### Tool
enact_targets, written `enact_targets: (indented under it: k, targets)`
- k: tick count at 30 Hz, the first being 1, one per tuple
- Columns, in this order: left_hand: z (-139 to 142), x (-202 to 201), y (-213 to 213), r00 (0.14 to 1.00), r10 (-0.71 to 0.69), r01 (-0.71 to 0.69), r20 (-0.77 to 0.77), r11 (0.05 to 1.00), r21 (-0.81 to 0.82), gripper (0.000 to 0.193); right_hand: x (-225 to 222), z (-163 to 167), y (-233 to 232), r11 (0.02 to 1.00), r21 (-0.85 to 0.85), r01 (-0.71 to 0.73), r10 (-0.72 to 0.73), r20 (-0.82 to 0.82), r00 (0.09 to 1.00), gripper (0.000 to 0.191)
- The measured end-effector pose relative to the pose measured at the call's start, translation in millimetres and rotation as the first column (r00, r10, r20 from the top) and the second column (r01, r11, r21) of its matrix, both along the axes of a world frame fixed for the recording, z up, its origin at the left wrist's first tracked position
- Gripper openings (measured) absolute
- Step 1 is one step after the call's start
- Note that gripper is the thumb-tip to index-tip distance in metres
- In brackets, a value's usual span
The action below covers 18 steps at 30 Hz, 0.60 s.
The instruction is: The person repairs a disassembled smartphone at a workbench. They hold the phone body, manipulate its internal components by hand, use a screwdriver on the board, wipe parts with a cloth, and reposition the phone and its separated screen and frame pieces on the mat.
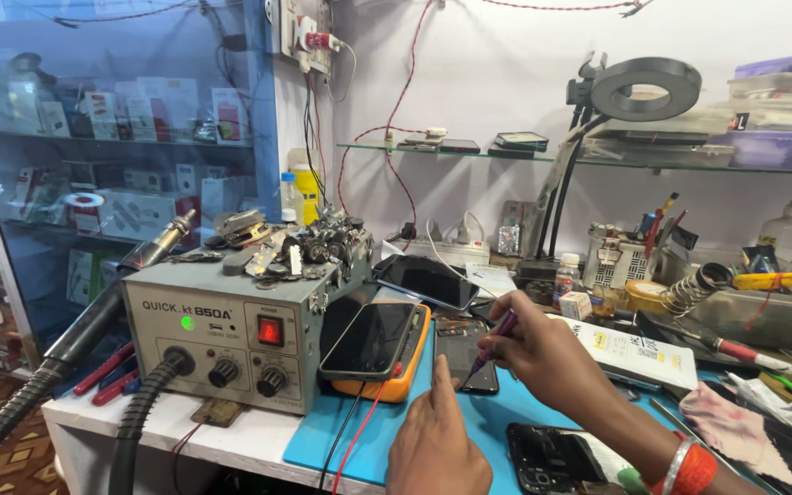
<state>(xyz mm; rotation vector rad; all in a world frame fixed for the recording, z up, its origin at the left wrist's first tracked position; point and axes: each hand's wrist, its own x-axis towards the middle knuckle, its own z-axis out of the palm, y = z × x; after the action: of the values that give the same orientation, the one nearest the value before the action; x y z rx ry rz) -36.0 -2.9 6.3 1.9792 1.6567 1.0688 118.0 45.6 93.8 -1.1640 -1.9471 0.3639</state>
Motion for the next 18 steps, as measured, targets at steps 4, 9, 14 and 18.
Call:
enact_targets:
  k: [4, 9, 14, 18]
  targets:
    - [0, 3, -9, 0.999, 0.021, -0.022, 0.025, 0.997, 0.08, 0.092, 8, 2, 0, 0.997, -0.077, 0.023, -0.026, -0.041, 0.999, 0.027]
    - [10, 0, -13, 0.996, 0.029, -0.03, 0.085, 1.0, 0.005, 0.085, 11, 5, -4, 0.994, -0.105, 0.025, -0.033, -0.075, 0.997, 0.025]
    - [18, -3, -20, 0.991, 0.096, -0.102, 0.092, 0.993, 0.062, 0.055, 16, 17, -22, 0.994, -0.106, 0.036, -0.049, -0.122, 0.991, 0.027]
    - [22, -2, -23, 0.988, 0.112, -0.119, 0.104, 0.991, 0.058, 0.047, 16, 17, -45, 0.993, -0.103, -0.064, 0.049, -0.15, 0.987, 0.033]
